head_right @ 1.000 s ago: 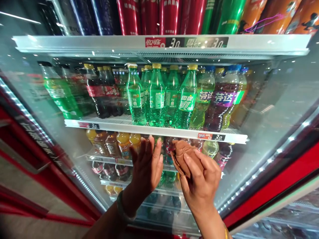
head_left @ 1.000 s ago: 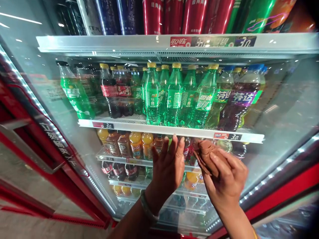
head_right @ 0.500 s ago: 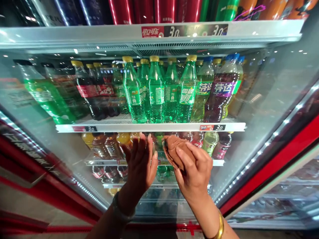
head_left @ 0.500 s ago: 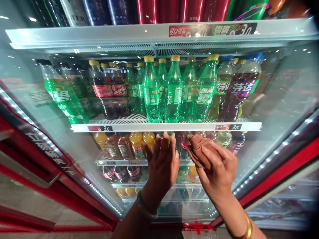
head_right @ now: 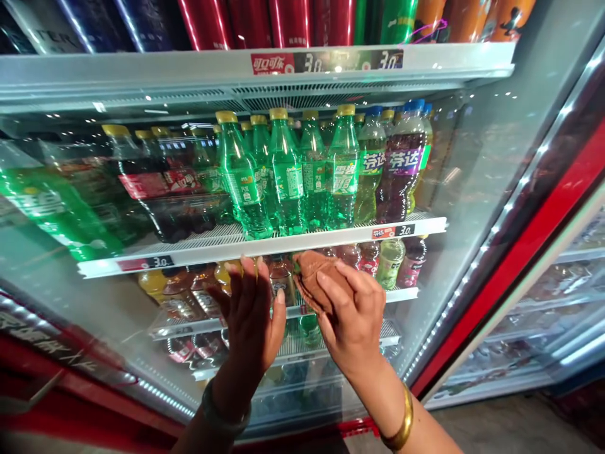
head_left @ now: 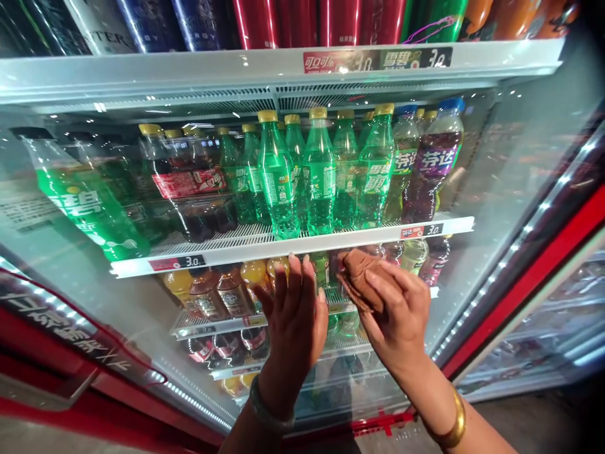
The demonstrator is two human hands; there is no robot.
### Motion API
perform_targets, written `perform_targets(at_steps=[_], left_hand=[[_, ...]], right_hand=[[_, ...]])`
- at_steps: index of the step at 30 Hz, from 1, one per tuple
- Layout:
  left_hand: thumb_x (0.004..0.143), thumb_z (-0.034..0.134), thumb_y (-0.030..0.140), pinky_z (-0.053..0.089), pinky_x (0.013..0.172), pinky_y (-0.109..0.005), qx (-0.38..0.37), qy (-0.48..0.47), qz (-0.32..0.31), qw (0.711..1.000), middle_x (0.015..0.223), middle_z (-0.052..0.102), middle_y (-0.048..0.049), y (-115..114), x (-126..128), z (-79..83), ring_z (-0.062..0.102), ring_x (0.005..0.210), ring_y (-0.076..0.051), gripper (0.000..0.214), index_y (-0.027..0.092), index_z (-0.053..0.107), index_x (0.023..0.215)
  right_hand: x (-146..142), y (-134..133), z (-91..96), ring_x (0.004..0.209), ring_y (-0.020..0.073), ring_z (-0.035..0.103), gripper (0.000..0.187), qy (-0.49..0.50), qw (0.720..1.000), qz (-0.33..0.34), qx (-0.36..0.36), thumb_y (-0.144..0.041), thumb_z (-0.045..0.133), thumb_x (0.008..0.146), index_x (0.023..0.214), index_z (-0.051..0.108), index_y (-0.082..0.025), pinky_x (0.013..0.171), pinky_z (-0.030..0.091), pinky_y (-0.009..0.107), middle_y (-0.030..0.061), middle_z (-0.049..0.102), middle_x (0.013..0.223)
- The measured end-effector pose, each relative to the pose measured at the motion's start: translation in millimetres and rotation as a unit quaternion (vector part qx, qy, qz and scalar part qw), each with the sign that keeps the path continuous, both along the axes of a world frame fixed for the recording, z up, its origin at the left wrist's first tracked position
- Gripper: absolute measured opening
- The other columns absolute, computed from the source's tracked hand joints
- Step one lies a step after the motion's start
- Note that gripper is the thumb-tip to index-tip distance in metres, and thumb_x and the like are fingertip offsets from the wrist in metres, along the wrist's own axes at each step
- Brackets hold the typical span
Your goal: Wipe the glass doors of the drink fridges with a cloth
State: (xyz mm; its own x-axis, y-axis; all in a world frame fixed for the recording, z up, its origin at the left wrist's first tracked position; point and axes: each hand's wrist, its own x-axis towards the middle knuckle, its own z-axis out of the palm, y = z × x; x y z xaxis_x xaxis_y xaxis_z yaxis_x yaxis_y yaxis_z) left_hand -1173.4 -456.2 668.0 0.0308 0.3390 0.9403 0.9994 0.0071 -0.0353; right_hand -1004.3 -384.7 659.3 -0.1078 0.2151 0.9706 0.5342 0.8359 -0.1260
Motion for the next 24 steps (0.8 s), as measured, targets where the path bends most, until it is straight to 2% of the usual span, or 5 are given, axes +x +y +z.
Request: perform_targets(at_steps=[4, 7, 12, 19, 24], left_hand=[[0.097, 0.058, 0.013, -0.01, 0.132, -0.056, 0.001, -0.009, 0.004, 1.0, 0.173, 0.019, -0.0116, -6, -5, 3.7, 0.007, 0.164, -0.026, 0.082, 0.016, 0.016, 0.167], [0.096, 0.059, 0.01, -0.01, 0.132, -0.056, 0.01, -0.003, 0.013, 1.0, 0.173, 0.019, -0.0126, -12, -15, 3.5, 0.007, 0.164, -0.025, 0.082, 0.013, 0.018, 0.166], [0.096, 0.063, 0.016, -0.005, 0.133, -0.055, -0.017, -0.008, 0.018, 1.0, 0.171, 0.025, -0.0151, -23, -30, 0.5, 0.007, 0.164, -0.025, 0.081, 0.013, 0.021, 0.166], [0.098, 0.056, 0.01, -0.005, 0.132, -0.059, -0.016, -0.018, 0.003, 1.0, 0.17, 0.027, -0.017, -31, -41, 1.5, 0.012, 0.164, -0.028, 0.078, 0.013, 0.019, 0.166], [0.097, 0.05, 0.003, -0.004, 0.133, -0.055, -0.006, -0.011, -0.001, 1.0, 0.17, 0.03, -0.0158, -38, -56, -2.5, 0.013, 0.164, -0.024, 0.077, 0.015, 0.018, 0.167]], right_hand=[[-25, -11, 21.4, 0.129, 0.0285, 0.054, 0.057, 0.004, 1.0, -0.01, 0.025, -0.024, 0.074, 0.088, 0.14, 0.055, -0.032, 0.109, 0.046, 0.051, 0.0101, 0.056, 0.141], [-38, -22, 7.7, 0.129, 0.0286, 0.053, 0.05, -0.032, 0.999, 0.014, 0.034, -0.024, 0.075, 0.088, 0.135, 0.059, -0.03, 0.11, 0.045, 0.05, 0.0091, 0.057, 0.14], [-26, -20, -14.8, 0.125, 0.0284, 0.055, 0.049, -0.03, 0.999, 0.016, 0.015, -0.019, 0.074, 0.088, 0.134, 0.06, -0.029, 0.106, 0.046, 0.05, 0.0105, 0.059, 0.137], [-65, -34, 19.0, 0.13, 0.0297, 0.054, 0.055, 0.012, 1.0, 0.005, 0.018, -0.023, 0.073, 0.089, 0.14, 0.056, -0.031, 0.11, 0.045, 0.052, 0.0105, 0.056, 0.142], [-72, -46, -13.6, 0.128, 0.0288, 0.053, 0.043, -0.047, 0.998, 0.036, 0.031, -0.022, 0.072, 0.091, 0.132, 0.063, -0.03, 0.109, 0.045, 0.05, 0.0083, 0.059, 0.139]])
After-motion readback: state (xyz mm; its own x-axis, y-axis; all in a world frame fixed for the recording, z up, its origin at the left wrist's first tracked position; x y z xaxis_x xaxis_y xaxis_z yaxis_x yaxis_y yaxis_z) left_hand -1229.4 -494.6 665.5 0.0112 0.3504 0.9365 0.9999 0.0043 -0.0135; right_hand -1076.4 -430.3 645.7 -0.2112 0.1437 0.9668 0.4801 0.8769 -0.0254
